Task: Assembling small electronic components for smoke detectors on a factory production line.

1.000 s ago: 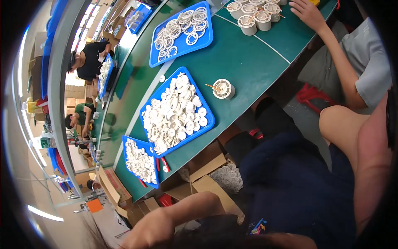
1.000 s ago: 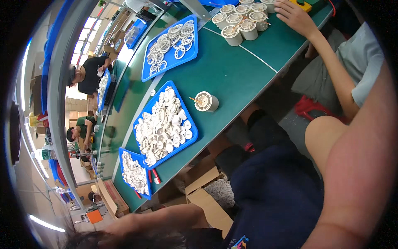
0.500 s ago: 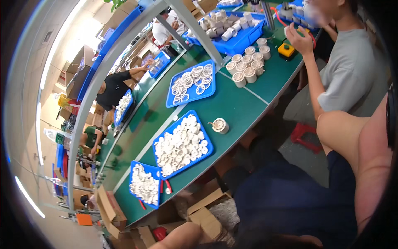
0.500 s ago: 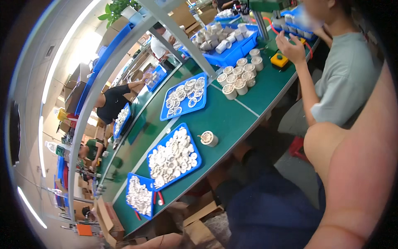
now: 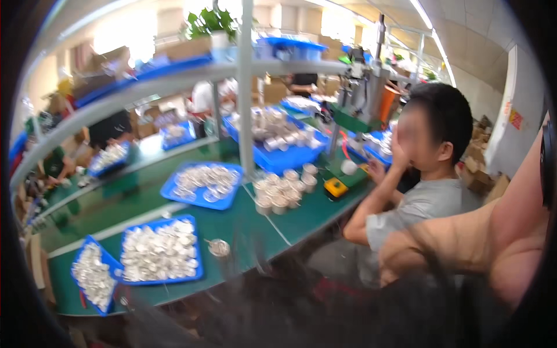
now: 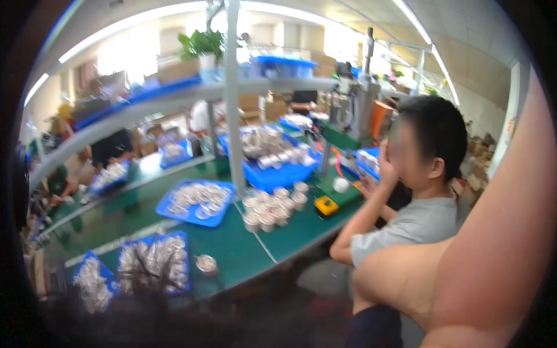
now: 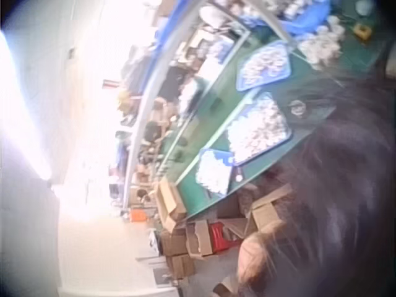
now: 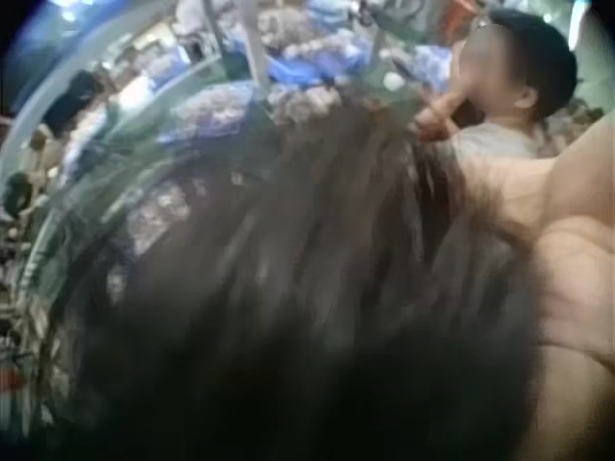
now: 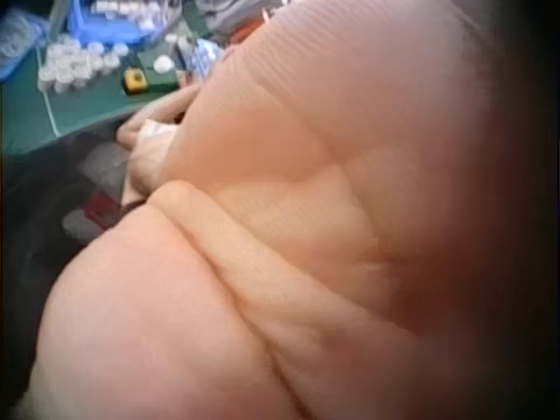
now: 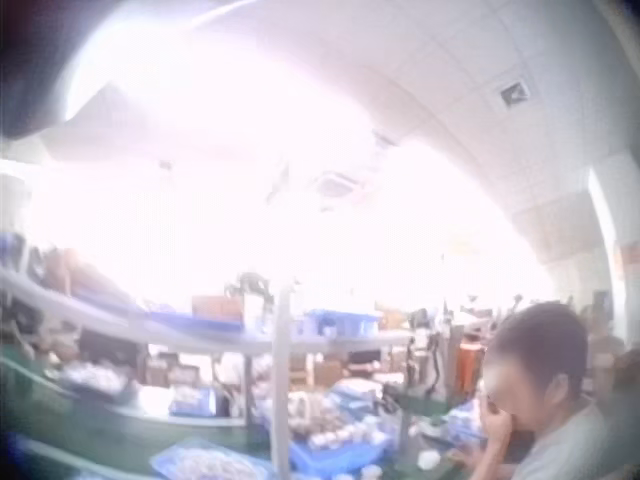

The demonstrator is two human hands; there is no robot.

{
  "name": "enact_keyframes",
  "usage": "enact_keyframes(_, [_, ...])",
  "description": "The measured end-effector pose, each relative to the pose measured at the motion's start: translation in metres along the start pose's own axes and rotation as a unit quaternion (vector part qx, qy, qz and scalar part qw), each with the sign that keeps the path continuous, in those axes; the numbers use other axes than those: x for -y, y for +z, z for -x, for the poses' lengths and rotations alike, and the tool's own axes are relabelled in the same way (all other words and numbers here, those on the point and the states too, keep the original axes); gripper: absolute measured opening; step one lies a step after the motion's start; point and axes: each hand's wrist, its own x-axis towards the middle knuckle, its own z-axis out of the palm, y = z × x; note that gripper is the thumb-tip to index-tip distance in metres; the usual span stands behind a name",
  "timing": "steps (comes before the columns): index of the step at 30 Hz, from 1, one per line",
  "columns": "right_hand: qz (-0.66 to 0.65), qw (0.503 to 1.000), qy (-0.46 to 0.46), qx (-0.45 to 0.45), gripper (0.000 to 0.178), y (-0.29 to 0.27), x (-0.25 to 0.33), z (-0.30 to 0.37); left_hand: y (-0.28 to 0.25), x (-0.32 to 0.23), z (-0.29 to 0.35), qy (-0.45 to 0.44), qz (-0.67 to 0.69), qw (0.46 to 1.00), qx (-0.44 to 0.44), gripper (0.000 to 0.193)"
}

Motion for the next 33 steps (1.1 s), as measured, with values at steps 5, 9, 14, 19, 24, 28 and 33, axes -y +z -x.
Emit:
enact_keyframes(5, [-0.011,0.993,0.081,0.083,0.058,0.009,-0.028,0.041,-0.106,0.147,0.053,-0.201,0.037,0.795,-0.572,0.039])
enact_keyframes(9, [-0.027,0.980,0.183,0.074,0.058,0.067,-0.012,0.095,-0.178,0.325,0.208,-0.506,-0.238,0.552,-0.618,0.039])
enact_keyframes(14, [-0.047,0.968,0.242,0.049,0.058,0.121,-0.022,0.127,-0.158,0.461,0.321,-0.682,-0.272,0.495,-0.464,0.055])
enact_keyframes(19, [-0.036,0.954,0.282,0.099,0.058,0.189,-0.028,0.160,-0.144,0.514,0.332,-0.687,-0.312,0.548,-0.361,0.032])
enact_keyframes(24, [-0.038,0.924,0.328,0.190,0.030,0.295,-0.061,0.207,-0.163,0.469,0.319,-0.695,-0.365,0.578,-0.222,0.035])
enact_keyframes(28, [-0.068,0.837,0.442,0.316,0.025,0.371,-0.083,0.307,-0.235,0.447,0.335,-0.642,-0.366,0.607,-0.291,0.034])
enact_keyframes(33, [-0.088,0.827,0.424,0.359,0.031,0.382,-0.092,0.333,-0.204,0.428,0.303,-0.596,-0.334,0.633,-0.364,0.034])
